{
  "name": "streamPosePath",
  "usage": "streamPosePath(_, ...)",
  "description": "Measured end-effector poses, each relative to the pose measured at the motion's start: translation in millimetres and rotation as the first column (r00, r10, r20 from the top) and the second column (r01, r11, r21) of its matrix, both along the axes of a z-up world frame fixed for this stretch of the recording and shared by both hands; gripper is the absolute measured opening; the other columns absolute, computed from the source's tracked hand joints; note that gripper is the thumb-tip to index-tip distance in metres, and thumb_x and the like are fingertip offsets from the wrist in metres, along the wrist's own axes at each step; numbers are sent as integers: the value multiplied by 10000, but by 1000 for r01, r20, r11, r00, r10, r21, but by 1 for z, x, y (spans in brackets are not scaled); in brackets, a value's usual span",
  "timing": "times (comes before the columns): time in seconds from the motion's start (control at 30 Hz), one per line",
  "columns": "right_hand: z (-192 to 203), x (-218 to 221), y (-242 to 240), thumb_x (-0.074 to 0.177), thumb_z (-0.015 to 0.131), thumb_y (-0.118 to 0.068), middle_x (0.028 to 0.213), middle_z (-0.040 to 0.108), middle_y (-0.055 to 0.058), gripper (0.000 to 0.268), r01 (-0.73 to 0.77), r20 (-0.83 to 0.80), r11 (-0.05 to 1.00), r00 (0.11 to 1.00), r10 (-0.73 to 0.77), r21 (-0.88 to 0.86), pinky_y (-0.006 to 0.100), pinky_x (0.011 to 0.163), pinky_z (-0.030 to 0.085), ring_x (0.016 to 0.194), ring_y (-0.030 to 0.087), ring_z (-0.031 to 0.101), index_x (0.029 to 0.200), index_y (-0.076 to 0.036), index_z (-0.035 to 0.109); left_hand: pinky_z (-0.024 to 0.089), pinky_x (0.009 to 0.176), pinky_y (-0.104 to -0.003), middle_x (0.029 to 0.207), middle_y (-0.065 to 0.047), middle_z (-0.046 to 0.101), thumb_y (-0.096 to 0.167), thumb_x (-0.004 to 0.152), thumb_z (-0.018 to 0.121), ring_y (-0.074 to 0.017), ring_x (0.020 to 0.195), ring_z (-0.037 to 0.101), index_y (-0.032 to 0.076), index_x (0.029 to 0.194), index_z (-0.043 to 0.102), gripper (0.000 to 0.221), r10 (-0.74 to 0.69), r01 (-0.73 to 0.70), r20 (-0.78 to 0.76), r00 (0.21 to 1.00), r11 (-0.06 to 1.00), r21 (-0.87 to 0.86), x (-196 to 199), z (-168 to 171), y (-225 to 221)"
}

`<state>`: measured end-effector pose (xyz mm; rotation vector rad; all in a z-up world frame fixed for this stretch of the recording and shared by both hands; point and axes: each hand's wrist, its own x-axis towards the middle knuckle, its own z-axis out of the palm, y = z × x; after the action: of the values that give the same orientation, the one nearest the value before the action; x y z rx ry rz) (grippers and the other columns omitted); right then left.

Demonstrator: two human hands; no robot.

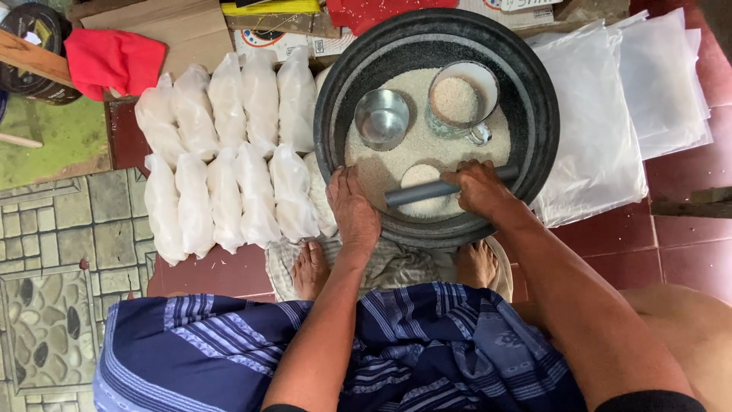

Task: Scooping rice from a large basin into individual plastic bags using a metal cup and arranging the filled bags.

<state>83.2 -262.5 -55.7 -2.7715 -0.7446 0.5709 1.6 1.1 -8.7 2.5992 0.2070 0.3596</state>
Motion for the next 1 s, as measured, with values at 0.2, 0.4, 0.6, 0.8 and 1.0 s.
streamPosePath(0.2,22,-3,-5,766,737,-112,1066,721,160,411,-67,9,997,998,67,-46,533,1006,459,1056,379,676,1173,-158,767,285,1185,-569,1409,-166,485,1,873,602,-347,1440,361,42,1465,434,617,9,-9,-67,998,1000,-8,0,-4,0)
streamPosePath(0.4,7,8,-5,703,808,-106,1074,742,153,486,93,15,987,995,-96,129,540,1012,478,1139,404,672,1179,-192,767,235,1217,-633,1452,-190,470,-3,906,613,-359,1488,319,25,1494,392,628,5,-20,-145,989,994,-108,2,7,4)
streamPosePath(0.6,94,1,88,781,772,-191,1032,753,165,475,290,-49,923,957,-287,253,555,895,552,1035,426,708,1255,-180,750,78,1213,-713,1407,-195,583,319,1106,391,-349,1391,480,1,1469,455,487,53,-42,23,998,940,-337,-1,15,3)
streamPosePath(0.8,141,-32,140,820,729,-234,1039,737,171,491,96,-29,892,995,-92,441,538,919,553,1068,406,690,1308,-179,712,528,985,-543,1214,-167,636,359,1047,567,-231,972,692,52,1467,412,542,202,-175,-91,975,449,-876,-9,68,2)
streamPosePath(1.0,113,-12,116,847,778,-107,929,716,254,304,-84,183,753,982,-49,653,483,708,534,795,420,670,1115,35,760,519,547,-301,865,-73,614,215,985,668,-146,614,596,62,1386,550,445,491,-290,-111,864,304,-908,3,58,62)
